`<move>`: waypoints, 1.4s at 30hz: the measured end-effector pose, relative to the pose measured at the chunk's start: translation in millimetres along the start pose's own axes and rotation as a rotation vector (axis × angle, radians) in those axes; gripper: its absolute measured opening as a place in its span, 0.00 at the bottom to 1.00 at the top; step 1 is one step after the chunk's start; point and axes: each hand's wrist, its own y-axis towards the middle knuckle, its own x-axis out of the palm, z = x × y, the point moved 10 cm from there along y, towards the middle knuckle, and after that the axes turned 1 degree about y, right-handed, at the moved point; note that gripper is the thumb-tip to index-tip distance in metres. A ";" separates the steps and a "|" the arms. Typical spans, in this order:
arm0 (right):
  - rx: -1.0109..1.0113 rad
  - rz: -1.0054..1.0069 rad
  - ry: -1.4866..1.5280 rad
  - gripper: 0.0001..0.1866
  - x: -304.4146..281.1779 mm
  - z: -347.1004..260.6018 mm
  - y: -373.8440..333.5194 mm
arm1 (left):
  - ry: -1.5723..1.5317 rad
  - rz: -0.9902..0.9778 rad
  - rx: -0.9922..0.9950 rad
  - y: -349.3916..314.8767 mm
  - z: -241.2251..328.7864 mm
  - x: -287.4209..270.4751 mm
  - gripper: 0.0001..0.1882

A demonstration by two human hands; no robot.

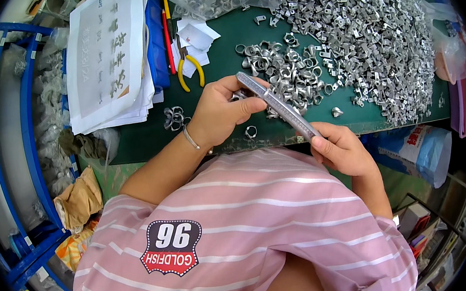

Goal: The person uses a metal file to smooth the edges of small silver metal rings. They pick up each ring from a pile on the table, file it, and place it back down. The task is repetitive and involves handling small hardware components.

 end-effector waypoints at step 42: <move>-0.169 0.242 0.098 0.17 -32.6 -0.1 -19.4 | 1.221 0.282 0.529 53.7 49.4 -13.3 0.04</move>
